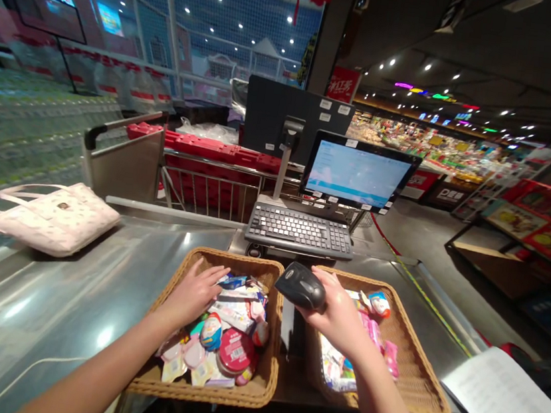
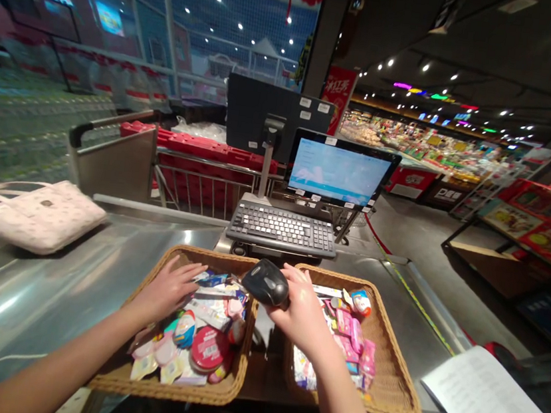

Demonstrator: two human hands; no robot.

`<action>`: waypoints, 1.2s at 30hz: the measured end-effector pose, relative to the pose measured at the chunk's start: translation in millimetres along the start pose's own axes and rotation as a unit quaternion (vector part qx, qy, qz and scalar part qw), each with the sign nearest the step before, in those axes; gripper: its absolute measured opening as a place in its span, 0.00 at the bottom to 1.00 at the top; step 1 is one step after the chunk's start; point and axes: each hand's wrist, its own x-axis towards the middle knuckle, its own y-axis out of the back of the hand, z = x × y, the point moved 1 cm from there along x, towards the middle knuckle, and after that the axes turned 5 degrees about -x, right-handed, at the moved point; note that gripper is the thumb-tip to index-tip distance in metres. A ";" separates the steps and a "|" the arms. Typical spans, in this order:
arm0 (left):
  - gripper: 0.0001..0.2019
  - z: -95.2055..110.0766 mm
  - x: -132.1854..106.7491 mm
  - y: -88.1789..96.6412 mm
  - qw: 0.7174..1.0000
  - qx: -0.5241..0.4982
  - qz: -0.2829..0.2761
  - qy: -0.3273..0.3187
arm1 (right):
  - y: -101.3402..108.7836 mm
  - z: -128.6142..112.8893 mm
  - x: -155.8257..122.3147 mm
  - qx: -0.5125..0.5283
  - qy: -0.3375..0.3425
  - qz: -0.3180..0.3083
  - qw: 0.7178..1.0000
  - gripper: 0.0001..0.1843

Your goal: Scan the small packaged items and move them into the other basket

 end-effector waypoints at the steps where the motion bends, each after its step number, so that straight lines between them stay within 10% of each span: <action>1: 0.06 1.7 -0.2 -0.2 1.000 -0.009 -0.017 0.005 | 0.8 0.9 -1.2 0.000 0.001 0.003 1.000 0.15; 12: 0.18 32.1 45.9 8.9 0.996 -0.078 -0.046 -0.018 | 30.4 35.3 -39.8 -0.018 -0.075 0.091 0.993 0.24; 20: 0.14 125.7 125.4 -3.6 0.978 -0.158 -0.063 -0.121 | 71.3 79.8 -90.9 -0.079 -0.159 0.163 0.970 0.25; 28: 0.16 242.7 176.4 -54.7 0.941 -0.166 -0.144 -0.256 | 99.8 105.0 -124.1 -0.086 -0.210 0.189 0.956 0.27; 36: 0.14 306.9 187.5 -130.3 0.899 -0.087 -0.321 -0.285 | 115.0 133.0 -141.4 -0.093 -0.222 0.196 0.951 0.27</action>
